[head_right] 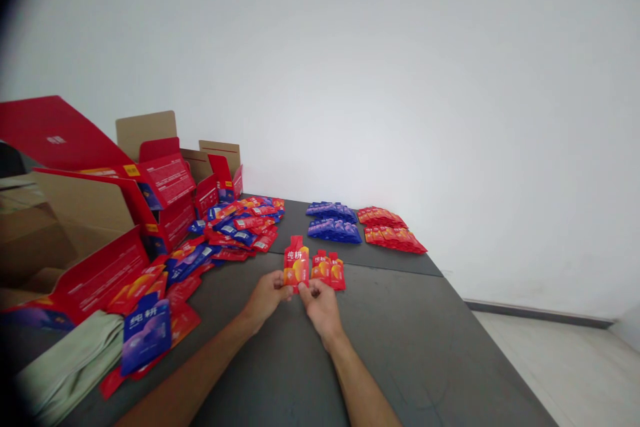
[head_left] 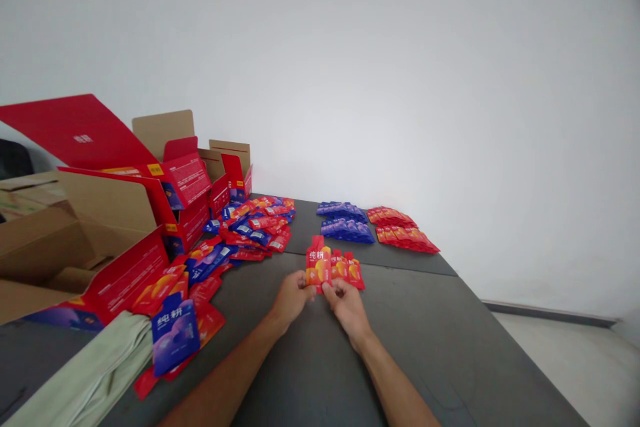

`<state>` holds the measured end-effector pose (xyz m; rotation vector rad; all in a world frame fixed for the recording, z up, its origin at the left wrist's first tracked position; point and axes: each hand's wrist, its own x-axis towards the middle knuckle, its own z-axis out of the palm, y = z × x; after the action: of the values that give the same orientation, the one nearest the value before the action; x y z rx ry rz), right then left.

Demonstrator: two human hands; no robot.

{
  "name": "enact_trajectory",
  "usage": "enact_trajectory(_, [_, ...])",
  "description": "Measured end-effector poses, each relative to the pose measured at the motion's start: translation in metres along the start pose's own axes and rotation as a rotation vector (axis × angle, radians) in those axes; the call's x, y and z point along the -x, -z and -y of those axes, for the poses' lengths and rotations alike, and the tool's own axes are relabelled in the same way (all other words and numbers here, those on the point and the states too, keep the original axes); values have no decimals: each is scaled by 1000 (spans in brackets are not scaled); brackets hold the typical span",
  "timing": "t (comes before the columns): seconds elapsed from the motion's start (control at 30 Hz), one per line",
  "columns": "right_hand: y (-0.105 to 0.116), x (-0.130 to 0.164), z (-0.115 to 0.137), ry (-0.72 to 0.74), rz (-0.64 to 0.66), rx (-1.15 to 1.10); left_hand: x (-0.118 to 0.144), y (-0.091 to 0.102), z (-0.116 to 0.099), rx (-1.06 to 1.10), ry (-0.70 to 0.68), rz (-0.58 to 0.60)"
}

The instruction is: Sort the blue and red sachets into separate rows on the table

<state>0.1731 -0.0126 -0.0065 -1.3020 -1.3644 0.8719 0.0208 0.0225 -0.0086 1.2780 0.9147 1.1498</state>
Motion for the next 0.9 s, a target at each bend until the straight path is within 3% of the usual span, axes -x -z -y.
enact_trajectory(0.2, [-3, 5, 8, -67, 14, -120, -2, -5, -4, -39, -10, -24])
enact_trajectory(0.37, [-3, 6, 12, -68, 18, -164, 2, -5, -7, 16, -26, 93])
enact_trajectory(0.5, [-4, 6, 12, -68, 24, -138, 3, -6, -9, -7, -25, 86])
enact_trajectory(0.7, [-4, 8, 17, -41, 135, -96, 3, -3, -12, -22, 11, 138])
enact_trajectory(0.77, [-3, 8, 16, -46, 156, -94, 2, 1, -15, 23, -3, 99])
enact_trajectory(0.9, [-4, 11, 10, -70, 254, -96, -3, 11, -20, 59, -35, -122])
